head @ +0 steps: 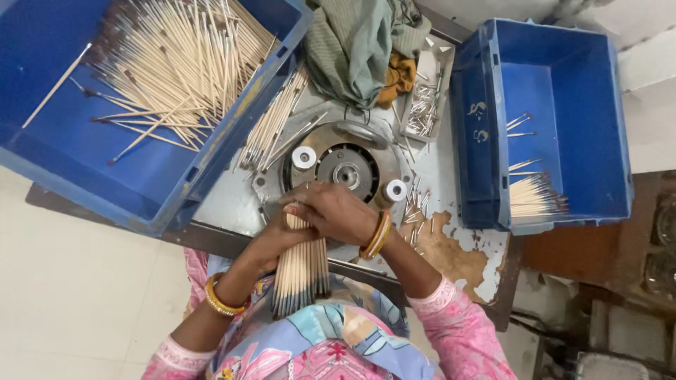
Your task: The person processes wooden matchsticks by feeding them into a rotating crimping machine. They hold a bundle of sticks in their left hand and repeatedly insert them into the machine's central mechanism with their right hand. The processed sticks are then placed into a blue plastic bin.
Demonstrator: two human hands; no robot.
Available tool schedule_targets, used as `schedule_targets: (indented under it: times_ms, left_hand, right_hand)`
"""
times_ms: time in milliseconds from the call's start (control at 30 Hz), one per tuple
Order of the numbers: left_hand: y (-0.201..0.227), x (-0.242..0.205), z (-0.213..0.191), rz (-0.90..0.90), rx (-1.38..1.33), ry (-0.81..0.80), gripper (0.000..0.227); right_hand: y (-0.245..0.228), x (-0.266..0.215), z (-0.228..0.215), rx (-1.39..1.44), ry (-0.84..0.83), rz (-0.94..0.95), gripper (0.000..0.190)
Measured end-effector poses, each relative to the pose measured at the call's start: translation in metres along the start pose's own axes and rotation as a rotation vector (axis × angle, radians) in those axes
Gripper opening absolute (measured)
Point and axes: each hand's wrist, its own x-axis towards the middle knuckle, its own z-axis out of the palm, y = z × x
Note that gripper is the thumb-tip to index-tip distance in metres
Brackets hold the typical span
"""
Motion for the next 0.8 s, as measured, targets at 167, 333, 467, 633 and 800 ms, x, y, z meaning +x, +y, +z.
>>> schedule_targets:
  times_ms: [167,333,467,633,800]
  left_hand:
    - [-0.006,-0.009,-0.016,0.048,-0.015,0.104,0.068]
    - [0.046,-0.047,-0.062,0.153,-0.127,0.411,0.048]
    - [0.035,-0.059,-0.086,0.095,-0.158,0.401,0.042]
    - [0.020,-0.049,-0.053,0.021,-0.149,0.405,0.044]
    - [0.007,-0.051,-0.043,-0.086,-0.092,0.361,0.045]
  right_hand:
    - [-0.016,-0.032,-0.013,0.235,0.191,-0.005,0.028]
    - [-0.006,-0.120,-0.011,0.056,0.355,0.454,0.020]
    - [0.030,-0.187,0.014,0.076,0.328,0.653,0.017]
    - [0.029,-0.191,0.042,0.137,0.406,0.720,0.017]
    - [0.029,-0.151,0.087,-0.121,0.073,0.509,0.029]
